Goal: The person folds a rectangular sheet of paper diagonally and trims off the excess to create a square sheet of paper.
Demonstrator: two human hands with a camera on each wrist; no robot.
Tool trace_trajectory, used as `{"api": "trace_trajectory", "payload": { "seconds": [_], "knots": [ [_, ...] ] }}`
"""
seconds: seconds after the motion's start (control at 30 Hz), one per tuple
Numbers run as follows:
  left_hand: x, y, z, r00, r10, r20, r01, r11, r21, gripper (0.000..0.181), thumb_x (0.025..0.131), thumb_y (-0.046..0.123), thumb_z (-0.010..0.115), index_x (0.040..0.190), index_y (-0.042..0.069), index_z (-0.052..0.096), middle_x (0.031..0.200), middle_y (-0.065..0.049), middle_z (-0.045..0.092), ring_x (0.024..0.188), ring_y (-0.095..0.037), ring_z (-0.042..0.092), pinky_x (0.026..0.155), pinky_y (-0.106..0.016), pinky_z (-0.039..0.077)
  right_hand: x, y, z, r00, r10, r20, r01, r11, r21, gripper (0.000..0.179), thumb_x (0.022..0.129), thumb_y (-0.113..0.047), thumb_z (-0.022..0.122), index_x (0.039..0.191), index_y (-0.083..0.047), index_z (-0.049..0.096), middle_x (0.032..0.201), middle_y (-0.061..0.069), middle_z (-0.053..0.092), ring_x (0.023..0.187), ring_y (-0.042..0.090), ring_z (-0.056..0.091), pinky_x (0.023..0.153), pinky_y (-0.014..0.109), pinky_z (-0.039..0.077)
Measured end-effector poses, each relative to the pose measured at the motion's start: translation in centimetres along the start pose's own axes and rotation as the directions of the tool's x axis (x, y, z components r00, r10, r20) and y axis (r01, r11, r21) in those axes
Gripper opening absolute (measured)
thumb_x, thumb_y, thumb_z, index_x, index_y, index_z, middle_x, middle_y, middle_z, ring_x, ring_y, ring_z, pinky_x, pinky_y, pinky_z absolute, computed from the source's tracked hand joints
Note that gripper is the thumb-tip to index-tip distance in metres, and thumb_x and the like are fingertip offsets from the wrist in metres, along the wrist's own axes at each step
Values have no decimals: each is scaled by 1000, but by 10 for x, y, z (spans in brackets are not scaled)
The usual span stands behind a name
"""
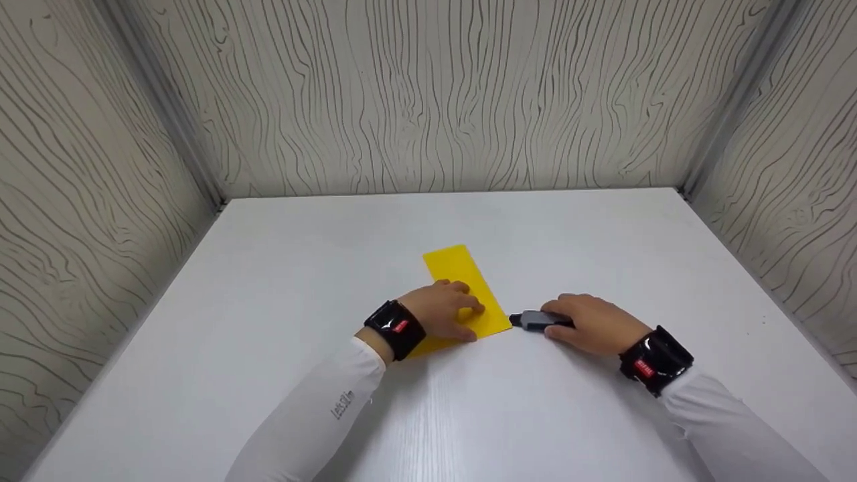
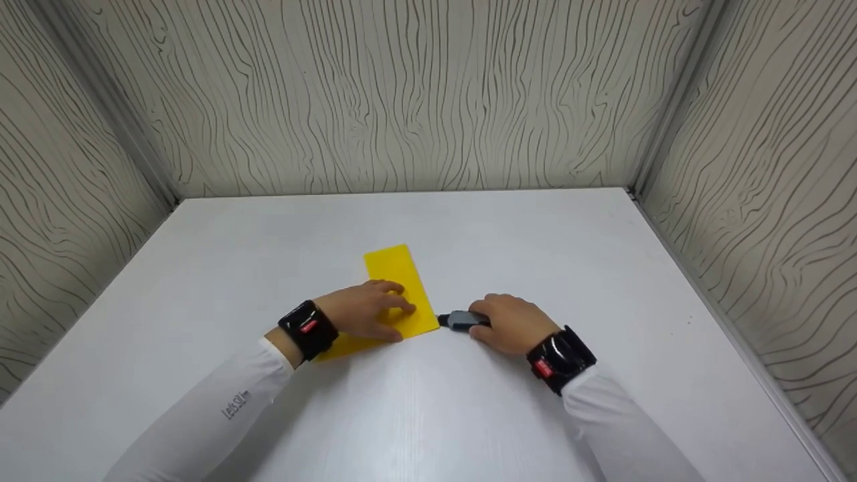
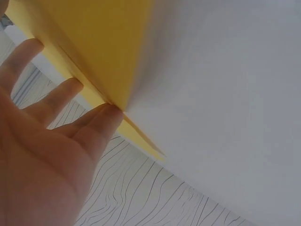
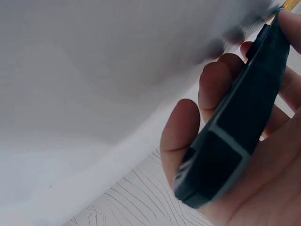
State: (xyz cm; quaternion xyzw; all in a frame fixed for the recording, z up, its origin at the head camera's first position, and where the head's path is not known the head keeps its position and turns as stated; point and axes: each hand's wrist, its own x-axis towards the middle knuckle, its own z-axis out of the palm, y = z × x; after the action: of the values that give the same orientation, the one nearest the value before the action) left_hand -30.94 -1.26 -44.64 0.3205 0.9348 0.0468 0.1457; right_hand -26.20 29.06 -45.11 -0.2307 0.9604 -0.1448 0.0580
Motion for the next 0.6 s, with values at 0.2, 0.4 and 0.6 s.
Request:
{"api": "trace_trajectory", "payload": {
  "seconds": [0.2,0.4,0.6],
  "knots": [
    [1,-2,1,1000,3,5,-3,1000,-3,53,103,53,72,152,36,64,170,-5,47,158,-40,43,128,-56,40,1,1,0,1000,-4,-6,4,1000,-3,35,103,-29,74,132,-10,75,106,0,69,93,18,58,89,44,53],
    [-1,-3,1,1000,12,-3,-12,1000,2,53,103,52,72,153,36,64,170,-4,47,160,-36,41,127,-56,42,4,1,1,999,-32,-7,32,999,-10,34,104,-28,73,132,-10,74,105,0,68,90,17,56,84,39,49],
    [-2,-4,-1,1000,24,5,-24,1000,3,53,103,52,72,153,37,63,171,-3,46,161,-35,39,129,-56,39,4,0,0,1000,-16,-2,16,1000,-7,36,103,-28,73,133,-8,74,107,1,70,92,18,58,87,43,52]
  ]
}}
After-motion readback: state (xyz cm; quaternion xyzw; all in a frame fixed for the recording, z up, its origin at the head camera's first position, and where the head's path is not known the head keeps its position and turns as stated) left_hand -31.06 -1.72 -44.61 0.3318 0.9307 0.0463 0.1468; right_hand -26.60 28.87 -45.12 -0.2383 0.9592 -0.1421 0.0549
